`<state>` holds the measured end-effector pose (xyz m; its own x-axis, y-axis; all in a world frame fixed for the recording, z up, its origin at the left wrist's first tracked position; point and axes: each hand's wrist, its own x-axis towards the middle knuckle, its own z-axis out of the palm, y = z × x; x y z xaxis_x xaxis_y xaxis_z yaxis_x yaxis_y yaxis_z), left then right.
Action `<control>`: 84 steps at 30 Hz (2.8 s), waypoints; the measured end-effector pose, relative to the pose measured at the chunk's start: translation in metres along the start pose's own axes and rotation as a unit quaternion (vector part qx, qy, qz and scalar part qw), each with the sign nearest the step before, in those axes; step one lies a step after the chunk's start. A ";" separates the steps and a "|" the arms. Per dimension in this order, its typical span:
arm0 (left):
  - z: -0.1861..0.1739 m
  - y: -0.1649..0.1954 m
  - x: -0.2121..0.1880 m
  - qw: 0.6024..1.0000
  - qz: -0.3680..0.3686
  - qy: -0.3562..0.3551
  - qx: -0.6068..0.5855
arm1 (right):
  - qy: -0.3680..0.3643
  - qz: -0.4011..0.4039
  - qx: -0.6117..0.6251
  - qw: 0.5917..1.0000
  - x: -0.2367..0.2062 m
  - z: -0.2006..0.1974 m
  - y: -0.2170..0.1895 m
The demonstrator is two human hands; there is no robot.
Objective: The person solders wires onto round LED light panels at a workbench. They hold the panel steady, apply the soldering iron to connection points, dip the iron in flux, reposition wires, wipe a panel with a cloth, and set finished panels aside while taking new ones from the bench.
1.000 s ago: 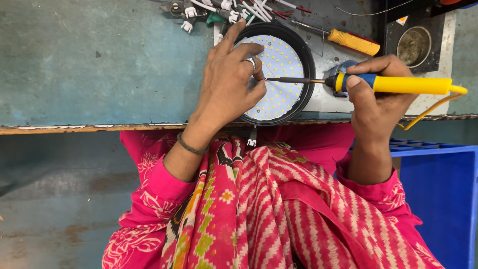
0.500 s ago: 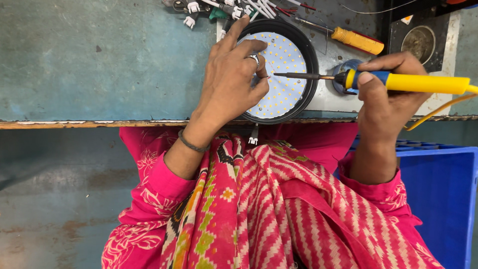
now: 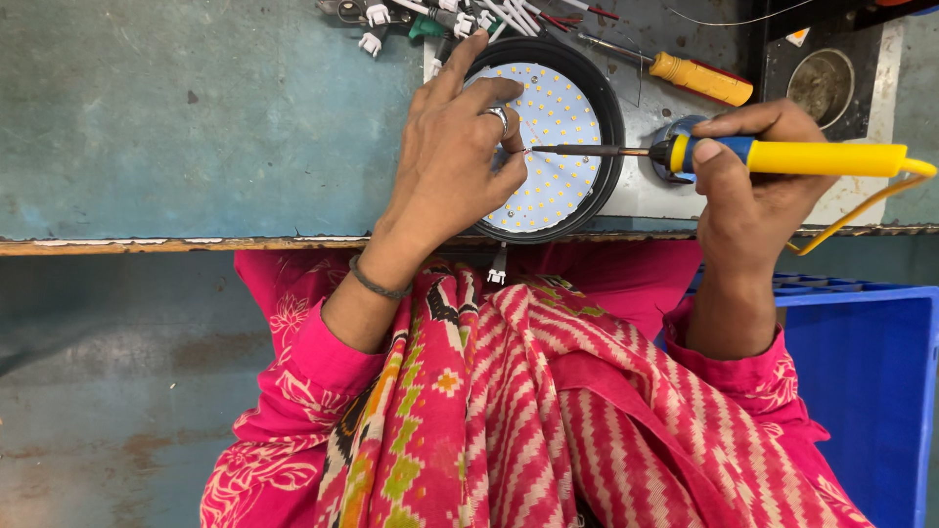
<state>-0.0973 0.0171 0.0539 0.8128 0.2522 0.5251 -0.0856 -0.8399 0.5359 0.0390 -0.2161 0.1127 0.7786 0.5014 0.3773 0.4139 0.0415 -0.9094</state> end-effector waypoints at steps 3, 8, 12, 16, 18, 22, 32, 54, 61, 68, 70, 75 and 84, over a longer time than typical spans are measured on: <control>0.000 0.000 0.000 1.000 0.001 0.002 0.001 | -0.001 0.005 -0.007 1.000 0.001 0.001 -0.001; -0.001 0.000 0.000 1.000 0.003 0.003 -0.003 | -0.003 0.010 -0.007 1.000 0.000 0.000 0.002; -0.001 0.001 0.000 1.000 0.004 0.002 -0.001 | -0.006 0.008 -0.013 1.000 -0.002 -0.004 0.007; -0.002 0.001 0.000 1.000 0.005 -0.001 0.000 | -0.020 -0.012 0.009 1.000 -0.002 -0.007 0.010; -0.001 0.001 0.000 1.000 0.002 0.000 -0.002 | -0.003 -0.012 0.009 1.000 -0.001 -0.006 0.009; -0.001 0.001 -0.001 1.000 0.002 0.000 -0.001 | 0.006 -0.004 0.012 1.000 0.000 -0.004 0.005; 0.000 0.001 -0.001 1.000 0.003 -0.002 0.003 | -0.020 -0.007 -0.001 1.000 -0.003 -0.006 0.009; -0.001 0.002 -0.001 1.000 0.000 -0.002 -0.003 | 0.019 -0.002 0.015 1.000 0.000 -0.003 0.001; -0.002 0.003 0.000 1.000 0.001 -0.003 -0.003 | 0.001 0.004 -0.007 1.000 -0.004 -0.006 0.009; -0.002 0.003 0.000 1.000 0.000 -0.002 -0.001 | -0.018 0.002 -0.065 0.998 -0.003 -0.008 0.006; -0.002 0.003 0.000 1.000 0.001 -0.003 0.003 | -0.030 -0.007 -0.080 0.996 -0.001 -0.006 0.002; -0.002 0.003 0.002 1.000 0.001 -0.006 -0.001 | -0.009 0.002 -0.045 0.999 0.005 0.000 -0.007; -0.001 0.003 0.001 1.000 0.000 -0.003 -0.005 | 0.004 0.007 -0.024 1.000 0.004 -0.003 -0.006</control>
<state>-0.0976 0.0155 0.0561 0.8163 0.2490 0.5213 -0.0914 -0.8353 0.5421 0.0413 -0.2169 0.1208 0.7878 0.4949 0.3667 0.4255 -0.0068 -0.9049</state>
